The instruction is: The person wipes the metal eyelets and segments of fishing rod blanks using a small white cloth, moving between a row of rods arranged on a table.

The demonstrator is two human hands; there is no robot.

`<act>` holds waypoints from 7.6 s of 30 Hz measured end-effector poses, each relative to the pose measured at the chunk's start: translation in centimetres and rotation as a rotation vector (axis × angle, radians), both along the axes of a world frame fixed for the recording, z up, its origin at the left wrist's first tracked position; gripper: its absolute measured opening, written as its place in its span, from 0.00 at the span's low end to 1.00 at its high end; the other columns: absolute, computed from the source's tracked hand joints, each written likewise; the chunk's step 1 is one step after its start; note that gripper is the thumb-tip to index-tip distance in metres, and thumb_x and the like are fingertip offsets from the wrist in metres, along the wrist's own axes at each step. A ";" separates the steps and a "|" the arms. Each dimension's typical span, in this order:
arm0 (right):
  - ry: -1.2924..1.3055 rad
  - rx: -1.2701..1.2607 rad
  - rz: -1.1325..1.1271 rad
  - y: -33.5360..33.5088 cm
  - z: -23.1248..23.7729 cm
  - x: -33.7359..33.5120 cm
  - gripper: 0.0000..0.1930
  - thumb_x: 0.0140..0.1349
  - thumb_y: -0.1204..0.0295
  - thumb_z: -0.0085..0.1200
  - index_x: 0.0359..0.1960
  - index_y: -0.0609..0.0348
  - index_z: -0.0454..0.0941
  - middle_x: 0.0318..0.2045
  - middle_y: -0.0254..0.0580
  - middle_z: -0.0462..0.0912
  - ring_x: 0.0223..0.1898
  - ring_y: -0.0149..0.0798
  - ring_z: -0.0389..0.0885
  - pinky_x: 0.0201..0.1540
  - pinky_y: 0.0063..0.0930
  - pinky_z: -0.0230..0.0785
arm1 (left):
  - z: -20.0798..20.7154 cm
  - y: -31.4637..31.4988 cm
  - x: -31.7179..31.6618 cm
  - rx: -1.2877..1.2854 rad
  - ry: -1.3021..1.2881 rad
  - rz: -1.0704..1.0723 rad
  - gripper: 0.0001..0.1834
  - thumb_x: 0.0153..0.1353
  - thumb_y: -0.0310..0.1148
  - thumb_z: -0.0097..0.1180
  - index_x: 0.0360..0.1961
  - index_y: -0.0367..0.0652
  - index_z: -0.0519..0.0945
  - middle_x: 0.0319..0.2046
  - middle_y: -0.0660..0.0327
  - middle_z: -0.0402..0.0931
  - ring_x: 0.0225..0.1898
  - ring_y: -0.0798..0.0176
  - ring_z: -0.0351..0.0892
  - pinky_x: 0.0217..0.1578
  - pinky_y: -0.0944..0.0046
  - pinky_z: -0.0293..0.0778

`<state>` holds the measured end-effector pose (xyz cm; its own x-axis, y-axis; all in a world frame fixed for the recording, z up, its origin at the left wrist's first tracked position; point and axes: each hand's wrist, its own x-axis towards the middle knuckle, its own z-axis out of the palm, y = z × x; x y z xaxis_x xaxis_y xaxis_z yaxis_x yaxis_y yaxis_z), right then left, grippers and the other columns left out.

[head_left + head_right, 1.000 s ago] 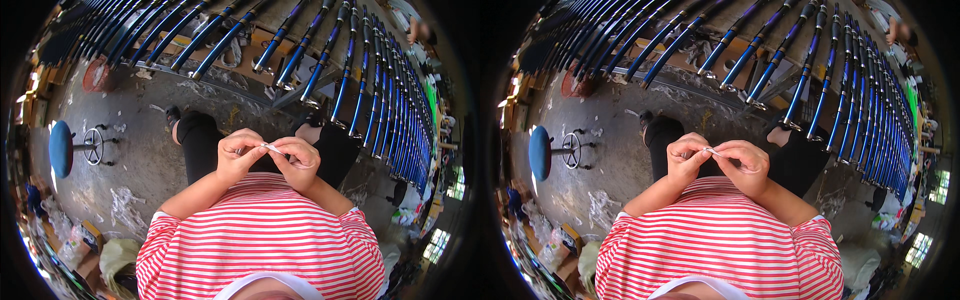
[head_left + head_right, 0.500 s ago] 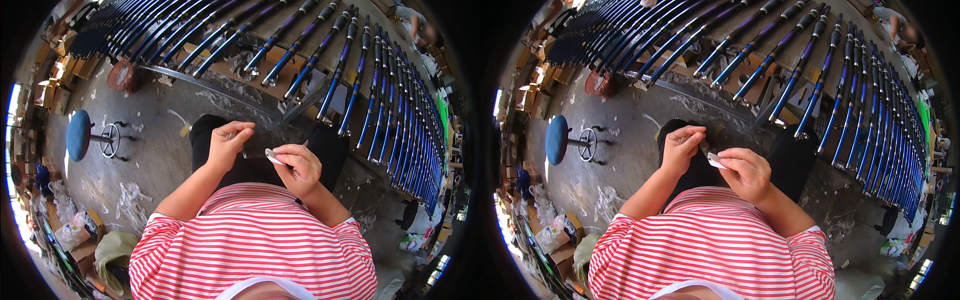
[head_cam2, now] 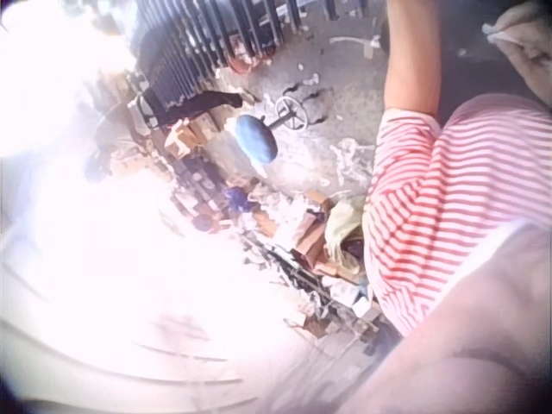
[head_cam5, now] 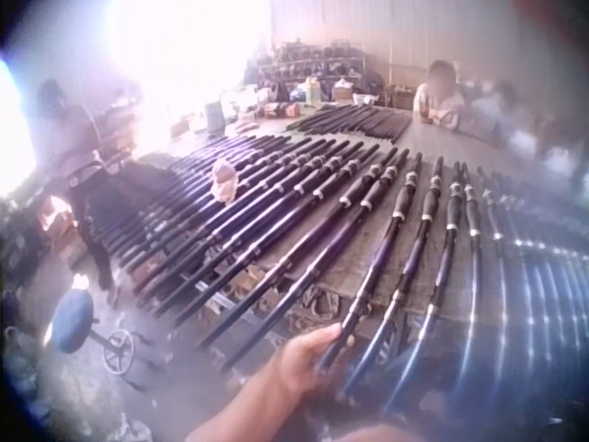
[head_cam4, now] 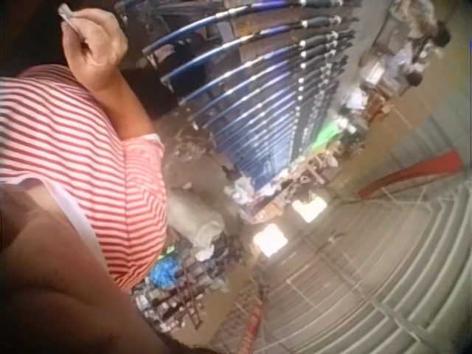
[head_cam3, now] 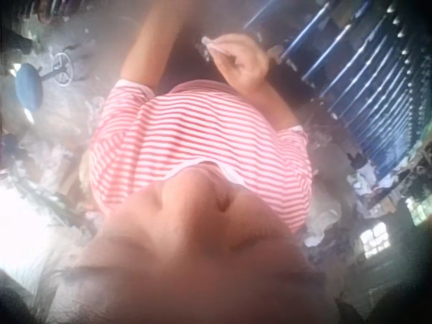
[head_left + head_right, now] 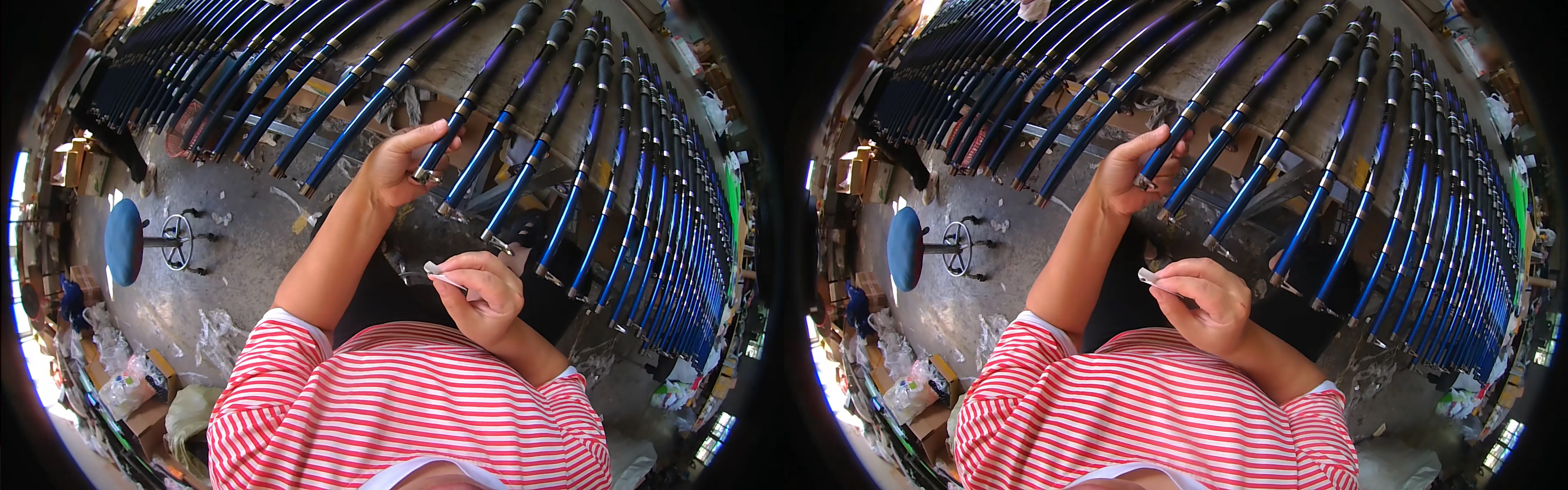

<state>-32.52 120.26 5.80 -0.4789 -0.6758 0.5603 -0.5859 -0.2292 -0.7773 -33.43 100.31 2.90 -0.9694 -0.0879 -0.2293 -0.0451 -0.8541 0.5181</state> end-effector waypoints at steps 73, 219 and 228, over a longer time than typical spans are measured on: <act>-0.065 0.086 0.227 -4.3 0.2 1.2 0.07 0.44 0.84 0.61 0.26 0.66 0.78 0.28 0.48 0.80 0.33 0.42 0.82 0.32 0.25 0.76 | -1.1 -0.8 8.0 -0.157 0.100 -0.218 0.25 0.34 0.39 0.74 0.27 0.39 0.71 0.17 0.65 0.69 0.14 0.77 0.65 0.12 0.79 0.59; -0.207 -0.036 0.087 4.7 -1.1 -1.8 0.05 0.47 0.83 0.60 0.26 0.66 0.78 0.29 0.47 0.79 0.33 0.41 0.82 0.34 0.26 0.75 | -3.9 8.2 3.0 0.442 0.336 -0.331 0.22 0.58 0.33 0.53 0.48 0.25 0.70 0.28 0.53 0.78 0.11 0.83 0.53 0.08 0.82 0.50; -0.212 -0.034 0.108 4.2 -1.1 -1.8 0.05 0.47 0.83 0.60 0.26 0.66 0.78 0.28 0.47 0.79 0.32 0.41 0.81 0.34 0.26 0.75 | -3.7 8.3 3.0 0.425 0.329 -0.322 0.20 0.59 0.31 0.52 0.48 0.26 0.71 0.28 0.54 0.78 0.10 0.83 0.53 0.10 0.80 0.54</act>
<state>-34.34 124.49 4.68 -0.5139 -0.7123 0.4781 -0.3812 -0.3097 -0.8711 -30.38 108.64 -0.81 -0.9578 0.2542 0.1346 -0.2309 -0.9585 0.1671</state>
